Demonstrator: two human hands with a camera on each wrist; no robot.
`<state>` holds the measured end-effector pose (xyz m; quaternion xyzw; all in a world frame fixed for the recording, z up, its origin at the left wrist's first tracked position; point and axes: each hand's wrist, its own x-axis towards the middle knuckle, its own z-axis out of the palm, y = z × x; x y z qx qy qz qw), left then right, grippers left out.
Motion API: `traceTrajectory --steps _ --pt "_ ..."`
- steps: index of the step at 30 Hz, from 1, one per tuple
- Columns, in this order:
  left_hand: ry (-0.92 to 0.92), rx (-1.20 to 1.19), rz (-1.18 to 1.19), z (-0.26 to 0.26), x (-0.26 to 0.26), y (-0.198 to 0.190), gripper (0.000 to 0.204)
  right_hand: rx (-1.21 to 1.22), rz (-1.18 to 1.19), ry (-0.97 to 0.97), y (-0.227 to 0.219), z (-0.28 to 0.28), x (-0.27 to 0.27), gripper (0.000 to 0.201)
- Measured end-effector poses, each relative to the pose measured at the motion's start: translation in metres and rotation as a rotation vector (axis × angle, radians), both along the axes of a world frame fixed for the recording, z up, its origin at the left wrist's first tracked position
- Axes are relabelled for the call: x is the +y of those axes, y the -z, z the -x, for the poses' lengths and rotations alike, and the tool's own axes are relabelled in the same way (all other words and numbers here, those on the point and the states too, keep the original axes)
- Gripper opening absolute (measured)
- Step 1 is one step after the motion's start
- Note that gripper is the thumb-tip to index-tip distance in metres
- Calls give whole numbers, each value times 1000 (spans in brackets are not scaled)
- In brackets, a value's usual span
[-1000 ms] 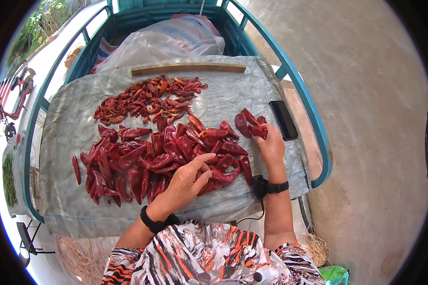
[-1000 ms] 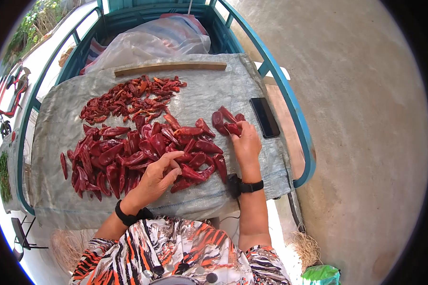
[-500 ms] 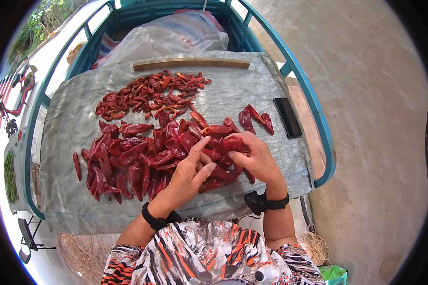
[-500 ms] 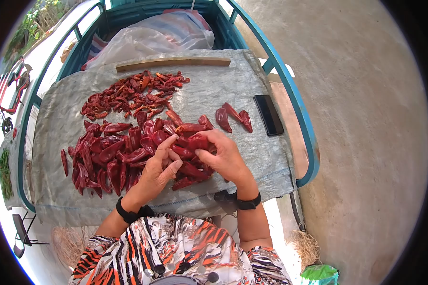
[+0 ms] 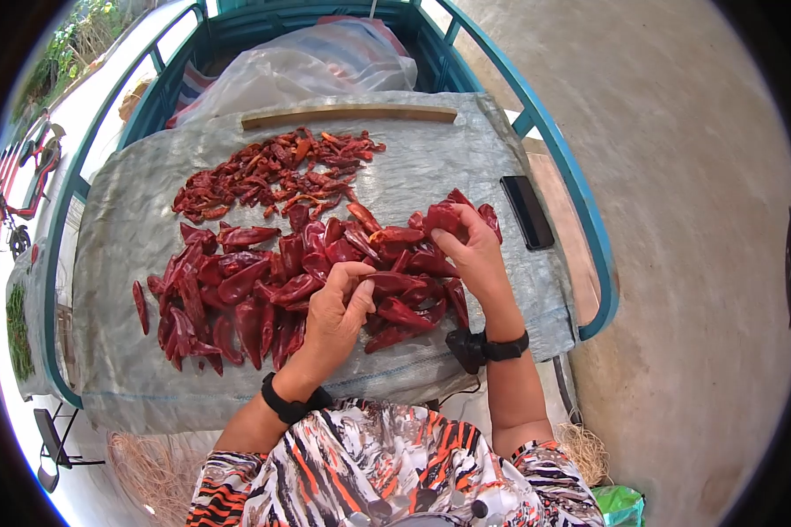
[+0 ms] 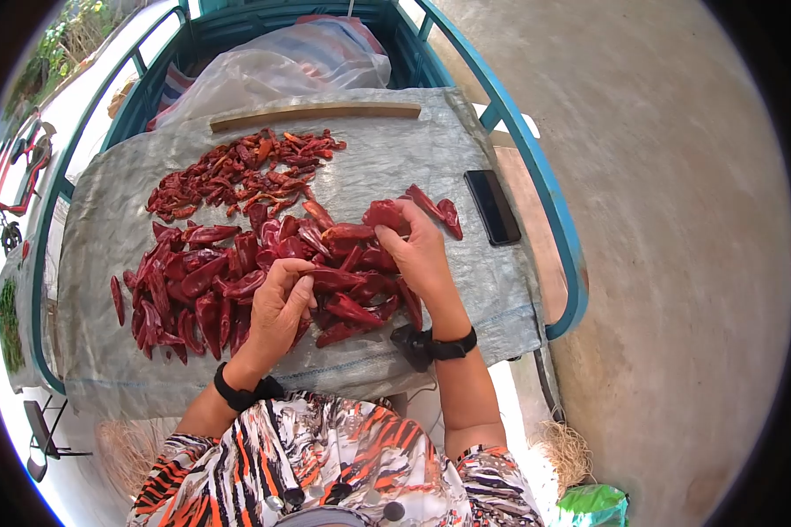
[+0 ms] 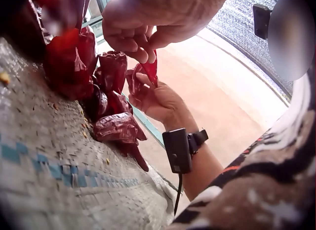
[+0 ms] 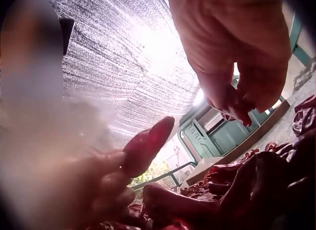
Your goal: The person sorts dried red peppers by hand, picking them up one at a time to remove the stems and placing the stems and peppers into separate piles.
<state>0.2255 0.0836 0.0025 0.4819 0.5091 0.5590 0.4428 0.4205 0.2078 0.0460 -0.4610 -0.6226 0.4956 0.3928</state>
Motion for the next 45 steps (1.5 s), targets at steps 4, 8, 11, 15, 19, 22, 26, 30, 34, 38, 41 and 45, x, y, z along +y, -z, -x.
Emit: traceTrajectory --steps 4,8,11,15,19,22,26,30,34,38,41,45 --pt "2 60 -19 -1 -1 -5 16 128 -22 -53 15 10 21 24" --pt "-11 67 -13 2 -1 -4 13 133 -1 -63 13 7 20 23" --pt "-13 88 -39 1 1 -1 12 58 -55 -36 15 0 19 23" --pt "12 97 -8 0 1 -3 11 -106 -210 5 12 -2 16 28" --pt "6 80 -8 2 1 -2 11 -440 -354 67 8 0 12 29" --pt "-10 120 -30 3 0 -3 11 -625 -447 88 7 -1 12 29" --pt "-42 112 0 3 1 -1 9 -683 -546 105 14 -14 13 28" --pt "-45 124 26 1 2 1 9 -419 -415 -46 4 -11 -3 29" --pt "32 151 42 1 3 -4 14 -346 -538 -334 -4 5 -32 26" --pt "84 174 -13 1 1 -3 23 -429 -445 -315 2 -4 -29 20" --pt "94 178 -10 2 1 -3 28 -451 -339 -100 4 -16 -14 14" --pt "183 225 -28 2 0 -3 29 -648 -621 166 40 -33 18 19"
